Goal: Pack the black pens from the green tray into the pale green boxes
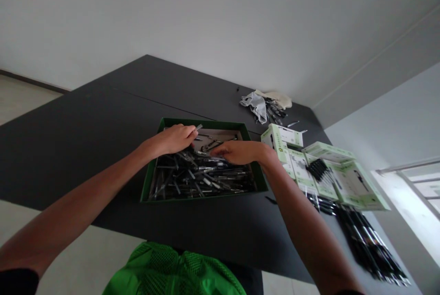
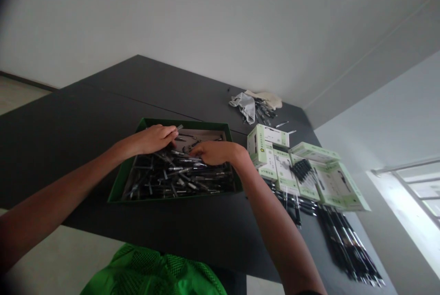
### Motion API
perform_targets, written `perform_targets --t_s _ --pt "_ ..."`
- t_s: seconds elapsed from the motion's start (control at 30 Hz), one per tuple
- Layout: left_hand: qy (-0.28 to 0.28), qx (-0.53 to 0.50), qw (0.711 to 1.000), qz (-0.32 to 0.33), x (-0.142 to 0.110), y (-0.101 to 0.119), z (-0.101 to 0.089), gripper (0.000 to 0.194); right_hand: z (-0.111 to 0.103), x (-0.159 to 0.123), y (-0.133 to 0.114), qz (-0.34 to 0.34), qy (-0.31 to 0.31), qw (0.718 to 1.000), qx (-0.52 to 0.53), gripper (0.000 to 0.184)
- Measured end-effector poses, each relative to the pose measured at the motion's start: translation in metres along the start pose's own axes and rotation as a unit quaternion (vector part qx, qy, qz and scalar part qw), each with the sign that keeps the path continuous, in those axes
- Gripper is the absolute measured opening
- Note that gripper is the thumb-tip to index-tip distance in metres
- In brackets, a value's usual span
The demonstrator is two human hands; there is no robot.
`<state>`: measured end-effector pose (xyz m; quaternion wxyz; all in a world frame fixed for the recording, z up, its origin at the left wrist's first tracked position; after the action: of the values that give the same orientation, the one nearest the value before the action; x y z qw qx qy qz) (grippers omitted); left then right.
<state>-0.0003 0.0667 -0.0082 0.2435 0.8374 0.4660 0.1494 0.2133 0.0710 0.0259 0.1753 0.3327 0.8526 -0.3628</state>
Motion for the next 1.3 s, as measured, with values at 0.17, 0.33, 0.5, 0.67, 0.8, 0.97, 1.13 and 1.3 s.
perform_targets --t_s 0.17,0.33,0.5,0.67,0.8,0.97,1.13,1.3 --pt "0.043 -0.028 0.999 -0.014 -0.002 -0.001 -0.001 0.039 0.004 -0.008 -0.004 0.052 0.048 0.997 -0.025 0.055" --pt "0.058 -0.047 0.997 -0.005 -0.002 0.001 -0.002 0.034 0.021 -0.023 -0.023 0.129 0.116 0.982 -0.079 0.054" --pt "0.088 -0.054 0.995 -0.017 -0.001 0.003 -0.007 0.032 0.033 -0.035 -0.056 0.201 0.112 0.961 -0.153 0.052" --pt "0.097 -0.061 0.993 -0.026 -0.001 0.007 -0.008 0.032 0.035 -0.037 -0.078 0.221 0.108 0.954 -0.172 0.047" --pt "0.112 -0.060 0.991 -0.030 -0.002 0.009 -0.011 0.034 0.036 -0.036 -0.081 0.211 0.115 0.953 -0.186 0.045" --pt "0.104 -0.024 0.994 -0.026 -0.002 0.007 -0.012 0.038 0.037 -0.035 -0.081 0.214 0.113 0.950 -0.197 0.044" --pt "0.067 -0.040 0.996 0.032 -0.001 0.012 -0.010 0.044 0.039 -0.034 -0.081 0.207 0.119 0.952 -0.191 0.044" --pt "-0.051 -0.085 0.987 0.130 -0.006 0.025 -0.003 0.045 0.019 -0.024 -0.047 0.116 0.118 0.982 -0.087 0.041"
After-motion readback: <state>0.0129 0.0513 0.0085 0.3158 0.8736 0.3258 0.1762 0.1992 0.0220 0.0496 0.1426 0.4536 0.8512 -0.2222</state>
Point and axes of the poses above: each hand's wrist, its own x-axis towards the middle knuckle, its own z-axis out of the palm, y = z × x, the point moved 3 cm from there along x, towards the middle knuckle, and after that the axes turned 12 degrees about z, right-handed, at the moved point
